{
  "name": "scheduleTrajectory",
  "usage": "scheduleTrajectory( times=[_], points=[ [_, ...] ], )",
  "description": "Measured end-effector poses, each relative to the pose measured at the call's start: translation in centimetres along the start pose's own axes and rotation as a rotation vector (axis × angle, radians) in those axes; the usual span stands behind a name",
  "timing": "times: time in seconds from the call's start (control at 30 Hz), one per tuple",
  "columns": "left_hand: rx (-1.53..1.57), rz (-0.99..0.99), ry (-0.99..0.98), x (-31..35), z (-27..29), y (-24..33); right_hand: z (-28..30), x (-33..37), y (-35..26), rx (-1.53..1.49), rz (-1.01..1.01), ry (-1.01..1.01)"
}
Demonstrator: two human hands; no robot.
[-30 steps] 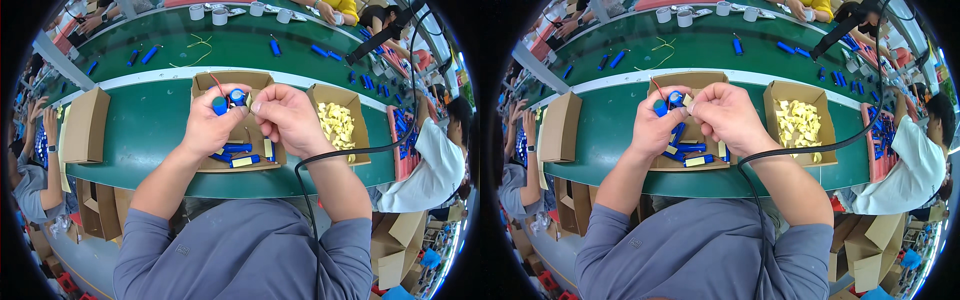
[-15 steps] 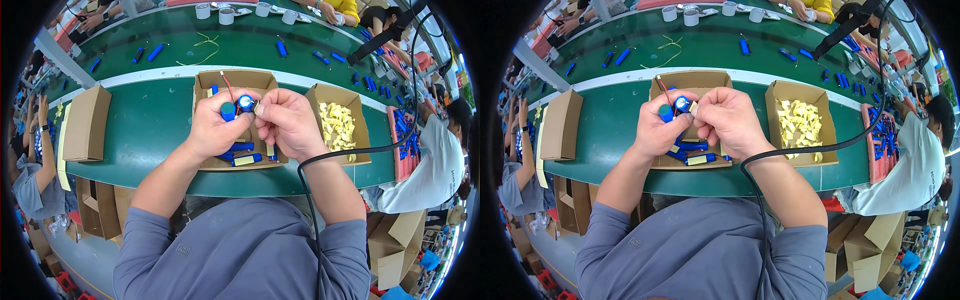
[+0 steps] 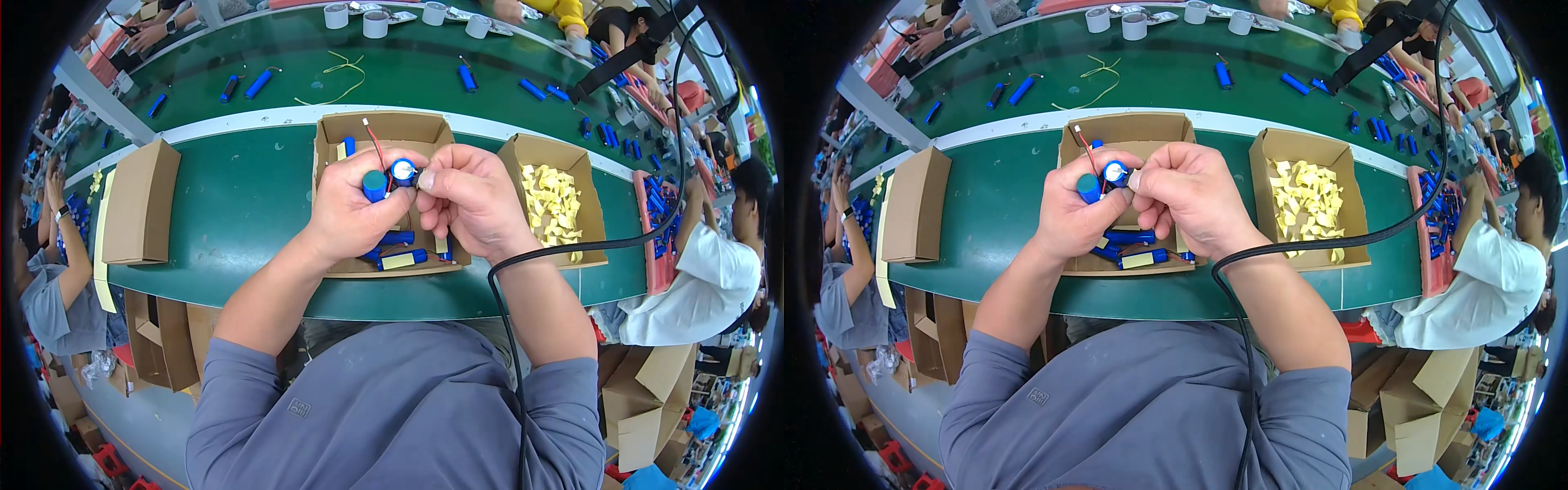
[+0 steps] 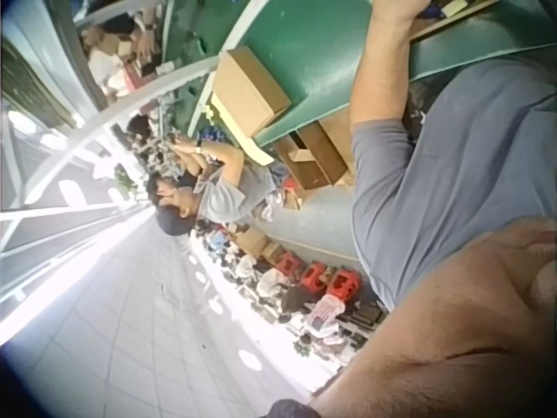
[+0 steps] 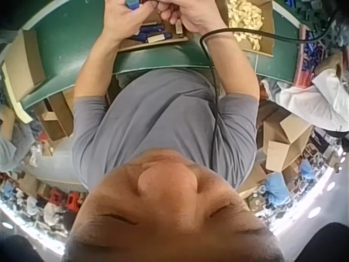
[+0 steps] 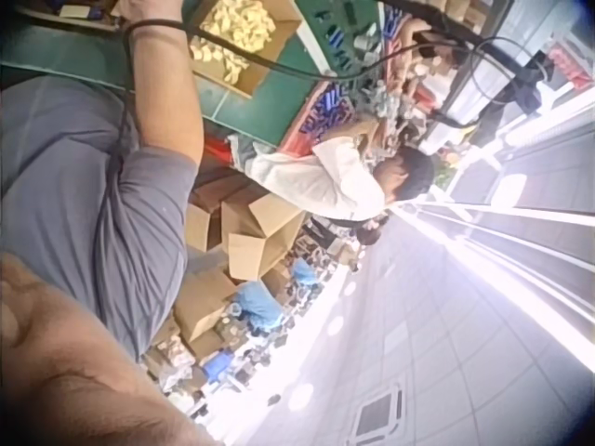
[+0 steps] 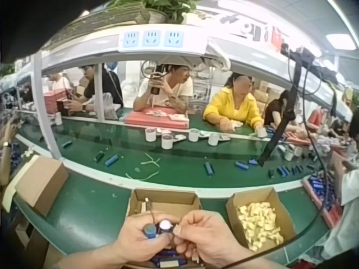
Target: The person applies adhesive pads from a box onto battery cells by hand, joins the battery cells together, and places the assembled battery packs onto the assembly line conveyor.
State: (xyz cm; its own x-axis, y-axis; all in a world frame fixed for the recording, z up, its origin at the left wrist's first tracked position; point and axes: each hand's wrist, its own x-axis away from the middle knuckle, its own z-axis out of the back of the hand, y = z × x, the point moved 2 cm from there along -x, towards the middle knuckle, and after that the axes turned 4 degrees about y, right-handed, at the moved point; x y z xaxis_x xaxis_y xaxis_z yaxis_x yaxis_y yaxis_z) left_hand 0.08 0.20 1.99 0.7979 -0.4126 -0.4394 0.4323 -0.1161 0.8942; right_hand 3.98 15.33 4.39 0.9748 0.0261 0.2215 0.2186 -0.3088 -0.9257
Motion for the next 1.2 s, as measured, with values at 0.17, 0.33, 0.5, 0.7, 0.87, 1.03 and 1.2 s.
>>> scheduleTrajectory(
  times=[0.17, 0.33, 0.5, 0.7, 0.87, 1.03, 1.2],
  points=[
    [0.018, 0.06, -0.014, 0.0, 0.2, 0.3, 0.2, -0.2, 0.5, -0.009, 0.001, 0.009],
    [0.11, 0.068, 0.01, 0.0, 0.1, -0.1, 0.0, 0.1, 0.3, -0.015, 0.003, 0.021],
    [0.037, 0.028, 0.008, -0.1, 0.3, -0.1, -0.1, -0.1, 0.3, -0.024, 0.003, 0.003],
    [0.09, 0.096, 0.011, -0.1, 0.4, -0.3, -0.2, 0.3, 0.1, -0.058, 0.024, 0.011],
    [-0.095, -0.042, 0.048, -0.1, 0.3, 0.3, -0.5, 0.7, -0.1, 0.036, 0.039, 0.051],
    [-0.16, -0.083, 0.034, -0.1, 0.3, 0.5, -0.5, 0.7, 0.0, 0.042, 0.034, 0.03],
    [0.22, 0.15, 0.018, -0.2, 0.6, -0.3, 1.1, 0.8, -0.1, 0.243, 0.125, 0.194]
  ],
)
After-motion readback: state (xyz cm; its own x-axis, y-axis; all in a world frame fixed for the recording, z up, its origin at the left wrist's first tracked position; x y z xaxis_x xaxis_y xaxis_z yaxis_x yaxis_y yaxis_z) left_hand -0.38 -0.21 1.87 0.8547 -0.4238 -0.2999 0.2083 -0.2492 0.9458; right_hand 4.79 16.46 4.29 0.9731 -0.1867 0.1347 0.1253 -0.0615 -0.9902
